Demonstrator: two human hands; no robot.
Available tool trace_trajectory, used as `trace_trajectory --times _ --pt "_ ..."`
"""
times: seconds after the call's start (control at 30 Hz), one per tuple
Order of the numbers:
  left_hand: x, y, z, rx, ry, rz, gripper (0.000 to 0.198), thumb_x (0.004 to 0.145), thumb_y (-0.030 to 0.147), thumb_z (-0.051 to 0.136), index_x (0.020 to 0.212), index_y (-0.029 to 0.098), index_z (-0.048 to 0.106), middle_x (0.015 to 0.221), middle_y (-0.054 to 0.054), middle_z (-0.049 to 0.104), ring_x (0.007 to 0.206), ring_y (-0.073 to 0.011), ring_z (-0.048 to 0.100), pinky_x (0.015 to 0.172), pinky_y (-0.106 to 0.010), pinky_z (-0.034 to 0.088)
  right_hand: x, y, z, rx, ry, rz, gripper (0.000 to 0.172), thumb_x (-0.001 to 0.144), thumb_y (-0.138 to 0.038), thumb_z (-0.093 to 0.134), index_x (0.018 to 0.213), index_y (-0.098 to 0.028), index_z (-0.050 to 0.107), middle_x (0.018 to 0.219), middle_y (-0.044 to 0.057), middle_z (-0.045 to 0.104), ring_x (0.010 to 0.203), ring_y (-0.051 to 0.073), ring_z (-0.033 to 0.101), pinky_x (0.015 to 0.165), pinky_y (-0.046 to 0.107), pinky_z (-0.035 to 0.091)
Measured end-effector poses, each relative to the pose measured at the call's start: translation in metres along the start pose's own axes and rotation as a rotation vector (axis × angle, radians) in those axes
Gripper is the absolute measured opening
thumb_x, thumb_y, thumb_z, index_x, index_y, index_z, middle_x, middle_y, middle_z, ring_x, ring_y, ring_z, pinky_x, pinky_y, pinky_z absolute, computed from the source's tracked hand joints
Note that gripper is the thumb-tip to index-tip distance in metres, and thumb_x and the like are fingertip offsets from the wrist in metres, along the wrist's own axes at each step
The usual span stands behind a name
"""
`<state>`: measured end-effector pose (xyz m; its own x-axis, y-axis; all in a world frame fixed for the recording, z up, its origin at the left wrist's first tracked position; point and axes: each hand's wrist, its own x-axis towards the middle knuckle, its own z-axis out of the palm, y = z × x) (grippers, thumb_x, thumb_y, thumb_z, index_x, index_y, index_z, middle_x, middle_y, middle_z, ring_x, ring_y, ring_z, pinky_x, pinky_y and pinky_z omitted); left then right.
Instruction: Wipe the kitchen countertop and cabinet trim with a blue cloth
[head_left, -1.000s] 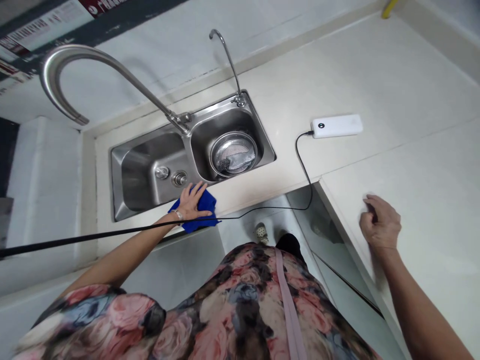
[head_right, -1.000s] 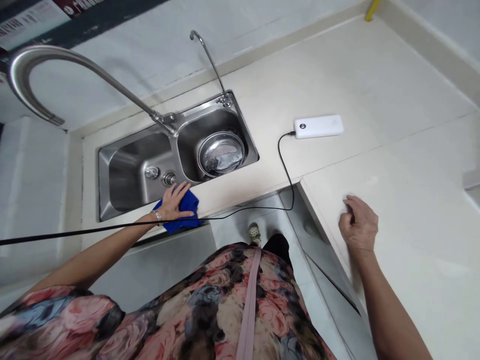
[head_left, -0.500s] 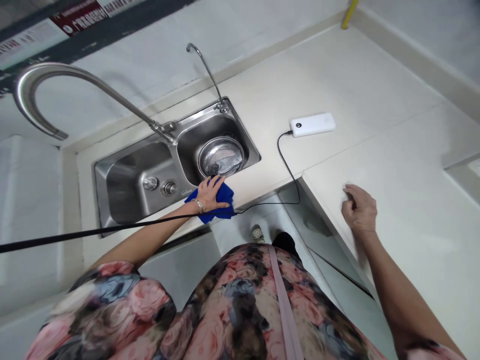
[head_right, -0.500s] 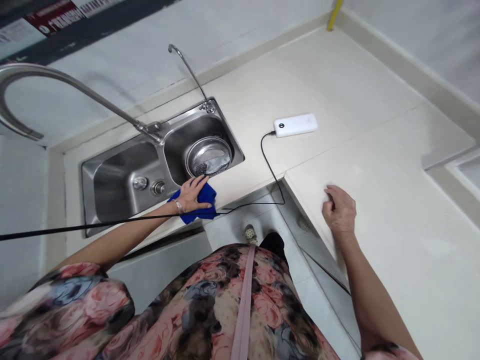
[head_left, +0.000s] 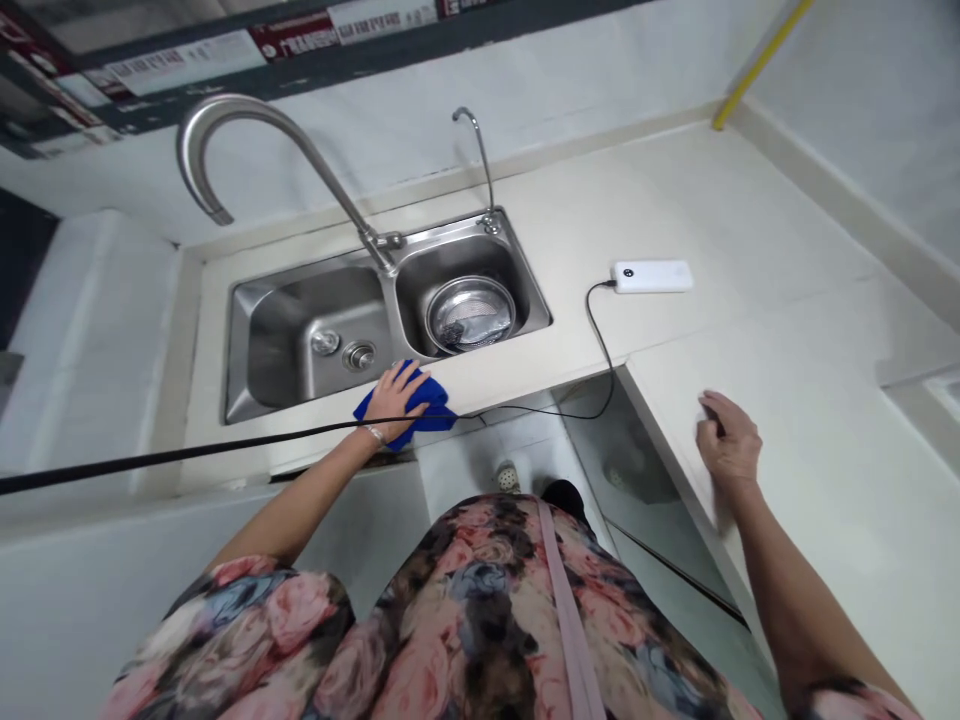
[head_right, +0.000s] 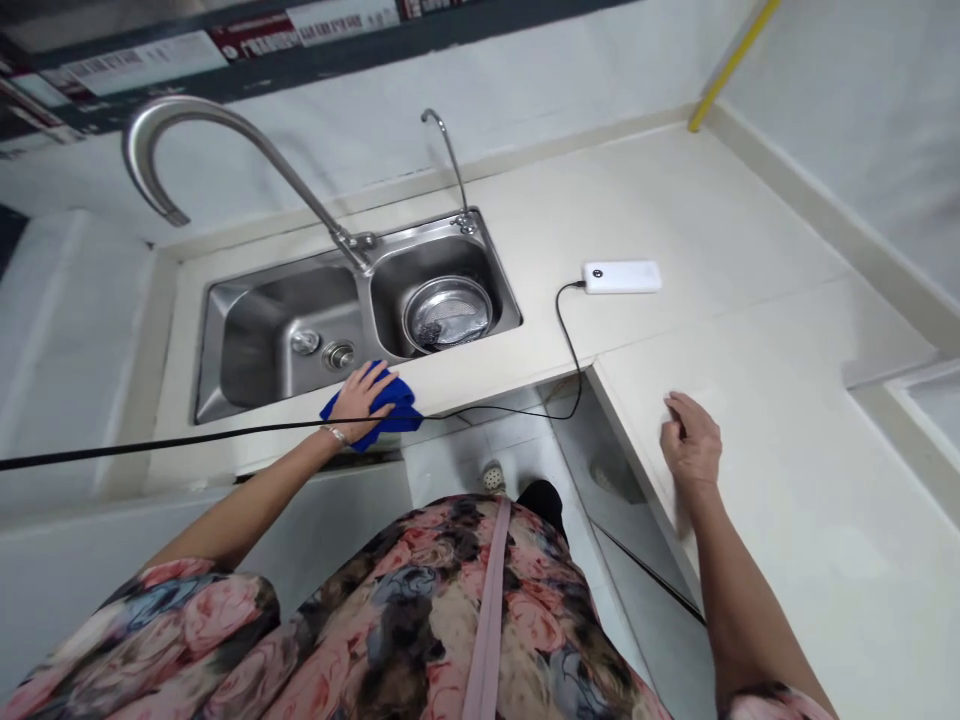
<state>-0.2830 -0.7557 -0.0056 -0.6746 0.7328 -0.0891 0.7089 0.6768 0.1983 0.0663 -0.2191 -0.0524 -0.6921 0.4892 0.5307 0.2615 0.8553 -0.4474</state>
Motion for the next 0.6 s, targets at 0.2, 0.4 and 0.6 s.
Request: trace_trajectory --times 0.2,0.4,0.6 --pt "-0.088 -0.091 -0.004 0.026 0.066 -0.326 0.066 0.096 0.048 0.042 0.154 0.017 0.048 0.166 -0.013 0.038 0.156 -0.0336 0.027 0.128 -0.054 0.024 -0.003 0.005 0.002 0.000 -0.006 -0.024 0.039 0.089 -0.015 0.051 0.121 -0.018 0.073 0.129 0.011 0.073 0.122 0.027 0.068 0.111 0.048 0.053" --pt "-0.114 -0.132 -0.012 -0.016 0.214 -0.821 0.070 0.097 0.051 0.038 0.151 0.009 0.048 0.164 -0.019 0.038 0.155 -0.0408 0.026 0.127 -0.060 0.022 0.000 -0.002 0.000 -0.016 0.016 -0.023 0.037 0.088 -0.017 0.052 0.118 -0.019 0.074 0.126 0.011 0.074 0.118 0.032 0.071 0.106 0.054 0.056" --pt "-0.100 -0.108 -0.012 -0.028 0.345 -0.986 0.070 0.100 0.052 0.036 0.151 0.007 0.047 0.164 -0.019 0.037 0.154 -0.0429 0.023 0.126 -0.063 0.020 0.003 -0.009 -0.003 -0.016 -0.019 -0.008 0.042 0.087 -0.015 0.051 0.122 -0.024 0.072 0.129 0.010 0.073 0.120 0.035 0.069 0.107 0.056 0.055"
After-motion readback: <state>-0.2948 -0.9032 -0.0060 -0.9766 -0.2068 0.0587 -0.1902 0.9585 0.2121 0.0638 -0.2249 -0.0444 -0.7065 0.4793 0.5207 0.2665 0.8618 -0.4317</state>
